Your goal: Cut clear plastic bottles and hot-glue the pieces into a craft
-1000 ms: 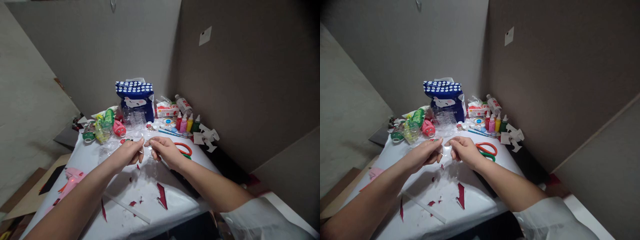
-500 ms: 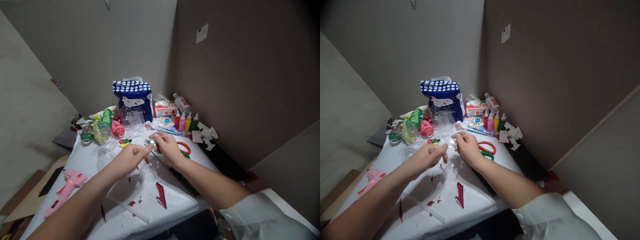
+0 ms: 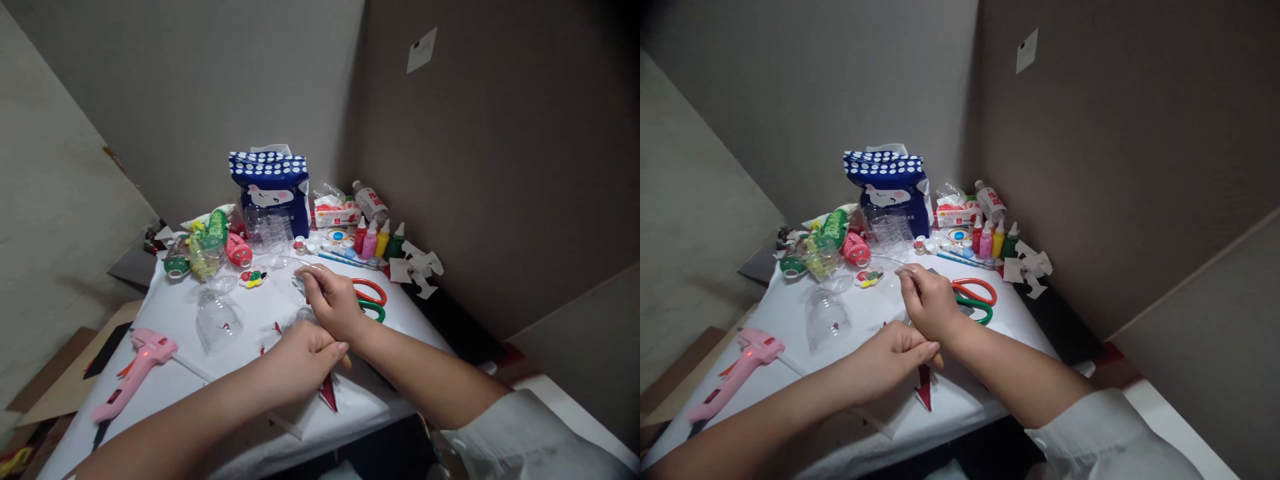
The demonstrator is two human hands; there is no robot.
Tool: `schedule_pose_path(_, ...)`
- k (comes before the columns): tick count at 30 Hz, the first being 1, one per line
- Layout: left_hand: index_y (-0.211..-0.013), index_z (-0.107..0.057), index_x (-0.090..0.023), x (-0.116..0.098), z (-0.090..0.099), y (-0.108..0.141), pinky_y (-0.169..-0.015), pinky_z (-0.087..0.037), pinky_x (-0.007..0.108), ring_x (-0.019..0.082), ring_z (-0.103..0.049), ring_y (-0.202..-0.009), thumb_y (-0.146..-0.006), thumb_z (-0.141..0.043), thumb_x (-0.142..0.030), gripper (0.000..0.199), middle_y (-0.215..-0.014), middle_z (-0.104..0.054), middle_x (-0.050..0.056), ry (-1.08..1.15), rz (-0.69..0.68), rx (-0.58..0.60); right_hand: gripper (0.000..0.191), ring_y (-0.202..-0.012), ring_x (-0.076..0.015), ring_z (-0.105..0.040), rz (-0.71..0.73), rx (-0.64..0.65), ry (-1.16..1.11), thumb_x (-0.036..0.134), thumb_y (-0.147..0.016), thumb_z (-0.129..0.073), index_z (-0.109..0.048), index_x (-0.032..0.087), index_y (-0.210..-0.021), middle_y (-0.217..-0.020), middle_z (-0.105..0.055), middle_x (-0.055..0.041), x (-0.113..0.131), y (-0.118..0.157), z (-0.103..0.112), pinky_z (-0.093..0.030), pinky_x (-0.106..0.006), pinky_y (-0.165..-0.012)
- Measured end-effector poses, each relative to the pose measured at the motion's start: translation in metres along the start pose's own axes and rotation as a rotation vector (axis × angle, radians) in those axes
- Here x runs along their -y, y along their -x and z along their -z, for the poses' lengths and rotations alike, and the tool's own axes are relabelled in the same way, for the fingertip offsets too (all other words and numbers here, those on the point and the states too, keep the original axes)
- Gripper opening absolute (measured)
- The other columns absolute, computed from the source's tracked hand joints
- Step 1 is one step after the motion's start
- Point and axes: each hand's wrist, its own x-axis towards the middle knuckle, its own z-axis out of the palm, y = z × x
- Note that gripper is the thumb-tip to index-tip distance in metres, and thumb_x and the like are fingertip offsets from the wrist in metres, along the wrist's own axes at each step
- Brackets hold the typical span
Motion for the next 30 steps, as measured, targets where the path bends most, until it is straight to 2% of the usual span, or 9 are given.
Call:
schedule_pose_path(2, -0.077, -0.074, -0.012, -0.004, 0.006, 0.001, -0.062, -0.039, 0.027, 0.016, -0.055, -0.06, -0.083, -0.046, -0.039, 0.039, -0.069, -0.069, 0.006, 0.01, 0.018, 0.018, 0.019, -0.068, -0.0154, -0.06, -0.032, 0.001, -0.024, 0.028, -0.09, -0.051, -0.068, 0.02, -0.094, -0.081, -0.067, -0.0036, -0.001, 0.0, 0.0, -0.045, -0.028, -0.066)
schedule_pose_path(4, -0.073, -0.075, -0.012, -0.008, 0.015, 0.003, -0.059, -0.037, 0.026, 0.014, -0.049, -0.054, -0.081, -0.048, -0.036, 0.037, -0.06, -0.064, 0.003, 0.0, 0.033, -0.005, 0.018, -0.061, -0.0136, -0.056, -0.09, -0.001, -0.064, 0.029, -0.09, -0.052, -0.068, 0.02, -0.093, -0.071, -0.063, -0.0008, -0.001, -0.001, 0.0, -0.044, -0.027, -0.061)
schedule_pose_path(8, -0.069, -0.073, -0.013, -0.007, 0.049, 0.002, -0.048, -0.022, 0.024, 0.009, -0.026, -0.043, -0.078, -0.051, -0.039, 0.035, -0.041, -0.034, -0.007, 0.008, 0.024, -0.193, 0.024, -0.047, -0.0105, -0.048, -0.243, 0.013, -0.205, 0.036, -0.09, -0.051, -0.066, 0.018, -0.089, -0.054, -0.053, 0.0043, -0.001, -0.008, 0.005, -0.038, -0.023, -0.049)
schedule_pose_path(12, -0.06, -0.064, -0.016, 0.006, 0.094, -0.001, -0.045, -0.015, 0.023, 0.008, -0.024, -0.041, -0.076, -0.053, -0.045, 0.035, -0.039, -0.031, -0.007, 0.113, 0.003, -0.431, 0.032, -0.041, -0.008, -0.04, -0.365, 0.02, -0.348, 0.042, -0.091, -0.047, -0.065, 0.015, -0.092, -0.05, -0.048, 0.0063, -0.001, -0.017, 0.011, -0.033, -0.021, -0.043)
schedule_pose_path(15, -0.052, -0.056, -0.017, 0.013, 0.117, -0.004, -0.043, -0.011, 0.024, 0.007, -0.019, -0.038, -0.075, -0.053, -0.043, 0.034, -0.037, -0.03, -0.006, 0.196, 0.045, -0.49, 0.036, -0.04, -0.0067, -0.037, -0.402, 0.014, -0.399, 0.045, -0.09, -0.047, -0.064, 0.014, -0.094, -0.05, -0.048, 0.0067, -0.001, -0.02, 0.014, -0.032, -0.02, -0.043)
schedule_pose_path(18, -0.059, -0.06, -0.016, 0.013, 0.121, -0.003, -0.043, -0.012, 0.024, 0.007, -0.021, -0.039, -0.072, -0.054, -0.04, 0.028, -0.04, -0.031, -0.006, 0.216, 0.01, -0.446, 0.035, -0.041, -0.0067, -0.039, -0.408, 0.061, -0.396, 0.045, -0.089, -0.049, -0.065, 0.015, -0.093, -0.05, -0.049, 0.0066, 0.0, -0.018, 0.012, -0.033, -0.02, -0.044)
schedule_pose_path(23, -0.083, -0.07, -0.015, 0.001, 0.104, 0.006, -0.043, -0.023, 0.022, 0.01, -0.03, -0.043, -0.074, -0.056, -0.046, 0.035, -0.045, -0.036, -0.006, 0.022, 0.035, -0.135, 0.023, -0.048, -0.0092, -0.05, -0.369, 0.202, -0.295, 0.035, -0.089, -0.054, -0.067, 0.016, -0.09, -0.054, -0.057, 0.0043, 0.002, -0.008, 0.005, -0.037, -0.021, -0.048)
schedule_pose_path(26, -0.073, -0.069, -0.017, -0.004, 0.099, 0.013, -0.044, -0.023, 0.023, 0.011, -0.031, -0.044, -0.076, -0.051, -0.044, 0.033, -0.044, -0.036, -0.005, -0.082, 0.068, -0.204, 0.023, -0.056, -0.0109, -0.056, -0.313, 0.338, -0.269, 0.035, -0.088, -0.058, -0.068, 0.018, -0.099, -0.063, -0.062, 0.0028, 0.006, -0.005, 0.007, -0.043, -0.022, -0.054)
schedule_pose_path(30, -0.055, -0.054, -0.018, -0.002, 0.107, 0.017, -0.046, -0.024, 0.025, 0.01, -0.033, -0.046, -0.077, -0.052, -0.04, 0.031, -0.046, -0.039, -0.003, -0.016, -0.014, -0.415, 0.055, -0.093, -0.0203, -0.061, -0.028, 0.639, 0.079, 0.045, -0.078, -0.073, -0.059, 0.022, -0.127, -0.108, -0.066, -0.007, 0.012, -0.004, 0.018, -0.049, -0.033, -0.08)
